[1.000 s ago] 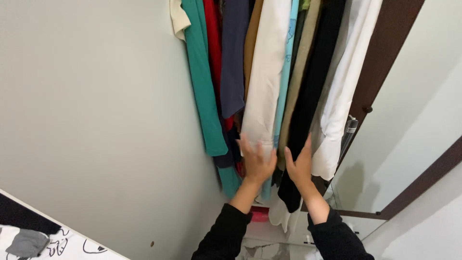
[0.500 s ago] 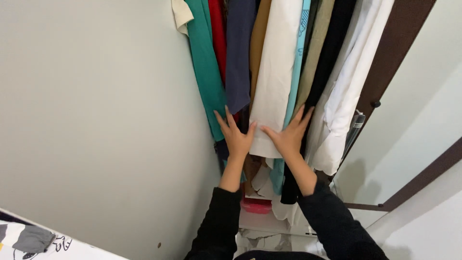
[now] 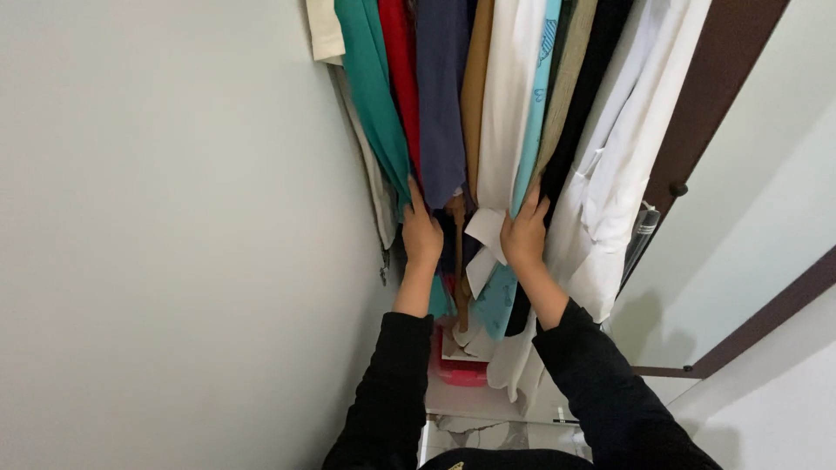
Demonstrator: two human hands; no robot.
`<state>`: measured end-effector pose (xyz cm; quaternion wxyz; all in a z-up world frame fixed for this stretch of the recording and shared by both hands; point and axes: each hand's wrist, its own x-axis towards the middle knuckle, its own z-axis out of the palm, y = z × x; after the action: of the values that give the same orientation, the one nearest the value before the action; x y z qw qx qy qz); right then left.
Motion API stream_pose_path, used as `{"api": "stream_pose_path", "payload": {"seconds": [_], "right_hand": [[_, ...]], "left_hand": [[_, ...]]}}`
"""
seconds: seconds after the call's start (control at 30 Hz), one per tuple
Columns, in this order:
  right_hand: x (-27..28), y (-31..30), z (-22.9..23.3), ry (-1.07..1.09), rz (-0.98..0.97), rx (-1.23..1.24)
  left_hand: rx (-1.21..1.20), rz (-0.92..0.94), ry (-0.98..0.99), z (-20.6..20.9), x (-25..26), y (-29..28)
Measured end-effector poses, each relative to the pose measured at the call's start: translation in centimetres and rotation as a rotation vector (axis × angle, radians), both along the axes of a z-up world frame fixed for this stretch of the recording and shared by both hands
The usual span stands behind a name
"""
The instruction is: Organizing clothes in a closet by putting them on hangers and hanging them up.
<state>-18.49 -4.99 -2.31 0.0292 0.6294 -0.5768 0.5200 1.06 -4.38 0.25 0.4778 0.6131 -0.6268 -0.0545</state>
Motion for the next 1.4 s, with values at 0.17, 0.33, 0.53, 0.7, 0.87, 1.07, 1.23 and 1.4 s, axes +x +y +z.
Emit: {"api": "stream_pose_path", "payload": {"seconds": [0.17,0.33,0.53,0.7,0.87,1.07,1.23,1.4], "right_hand": [[-0.9,-0.1,-2.5,0.06,-0.029,0.028],[-1.5,3.3,-1.5,0.007,0.114,0.181],[-2.9,4.8,-4.1,0.194,0.112,-0.072],[-3.7,11.1,-1.0,0.174,-0.078,-0.118],[-8.4,11.4,-0.4,0.197,-0.274,-0.461],[-7.9,10.1,2.2,0.122,-0.175,-0.427],[-6.9,7.6,-1.6,0.032,0.07,-0.2],[-6.9,6.1,-4.8,-0.003,0.06,0.015]], "left_hand": [[0.014,0.008,-0.01,-1.0,-0.4,0.4],[-0.096,0.057,-0.138,-6.5,-0.1,-1.8],[-0.01,-0.111,0.176,-1.6,-0.9,4.3],[-0.296,-0.059,0.216,-6.4,-0.8,3.2],[-0.684,-0.029,0.197,-4.4,-3.8,5.7],[-0.687,0.028,-0.107,-2.9,-7.6,5.0],[-0.506,-0.047,-0.201,-4.7,-10.3,3.1],[-0.387,-0.121,-0.159,-7.3,-10.8,2.8]]}}
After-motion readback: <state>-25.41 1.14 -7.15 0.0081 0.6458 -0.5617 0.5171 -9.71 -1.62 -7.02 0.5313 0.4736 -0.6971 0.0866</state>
